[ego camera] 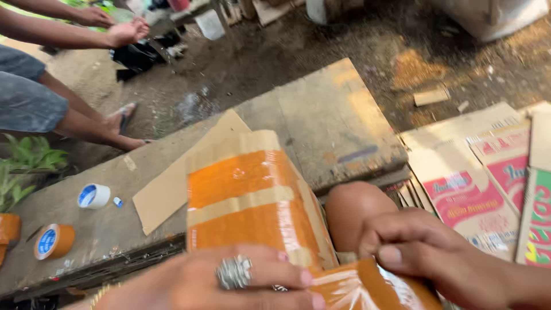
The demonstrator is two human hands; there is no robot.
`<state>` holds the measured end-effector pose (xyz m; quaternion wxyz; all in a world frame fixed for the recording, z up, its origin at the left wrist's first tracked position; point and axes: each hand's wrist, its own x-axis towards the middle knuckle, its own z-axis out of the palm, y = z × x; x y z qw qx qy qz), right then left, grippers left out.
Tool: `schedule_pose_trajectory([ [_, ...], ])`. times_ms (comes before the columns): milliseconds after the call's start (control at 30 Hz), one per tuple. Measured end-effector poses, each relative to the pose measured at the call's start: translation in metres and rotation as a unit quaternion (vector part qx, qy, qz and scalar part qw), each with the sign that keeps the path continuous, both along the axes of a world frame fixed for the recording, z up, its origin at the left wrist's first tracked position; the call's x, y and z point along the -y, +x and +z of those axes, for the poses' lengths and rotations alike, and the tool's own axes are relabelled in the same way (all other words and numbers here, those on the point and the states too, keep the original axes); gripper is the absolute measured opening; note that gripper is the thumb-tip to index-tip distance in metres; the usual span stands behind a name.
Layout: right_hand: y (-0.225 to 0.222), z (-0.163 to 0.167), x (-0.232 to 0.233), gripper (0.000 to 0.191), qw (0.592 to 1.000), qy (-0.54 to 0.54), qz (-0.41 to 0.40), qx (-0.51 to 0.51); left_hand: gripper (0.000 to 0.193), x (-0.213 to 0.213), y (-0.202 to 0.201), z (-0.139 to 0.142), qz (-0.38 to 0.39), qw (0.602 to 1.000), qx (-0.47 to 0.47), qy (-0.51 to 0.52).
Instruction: The person tapes a cardboard package with brown packing tape. They pull tape from the roll, press it onto the package, and tear it off repeatedly to secure the package on multiple sides.
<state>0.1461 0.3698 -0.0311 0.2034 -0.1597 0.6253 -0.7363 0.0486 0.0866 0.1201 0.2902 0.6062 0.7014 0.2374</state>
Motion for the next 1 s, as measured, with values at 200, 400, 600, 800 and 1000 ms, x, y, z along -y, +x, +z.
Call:
schedule_pose_trajectory([
  [200,0.016,-0.037,0.023,0.037,0.964,-0.259,-0.049,0.044,0.032,0.015,-0.007,-0.015,0.069,0.973,0.188,-0.11],
  [400,0.026,-0.063,0.015,0.043,0.968,-0.219,-0.114,0.051,0.036,0.034,0.002,-0.021,-0.128,0.968,-0.193,0.095],
  [600,0.031,-0.065,0.011,0.038,0.953,-0.244,-0.167,0.072,0.048,0.025,0.005,-0.015,-0.14,0.95,-0.253,0.114],
  [800,0.024,-0.057,0.01,0.043,0.976,-0.141,-0.165,-0.012,0.045,0.012,-0.002,-0.008,-0.188,0.931,-0.293,0.111],
  [1000,0.022,-0.056,0.01,0.045,0.979,-0.137,-0.147,-0.01,0.044,0.006,-0.008,-0.019,-0.208,0.906,-0.353,0.102],
])
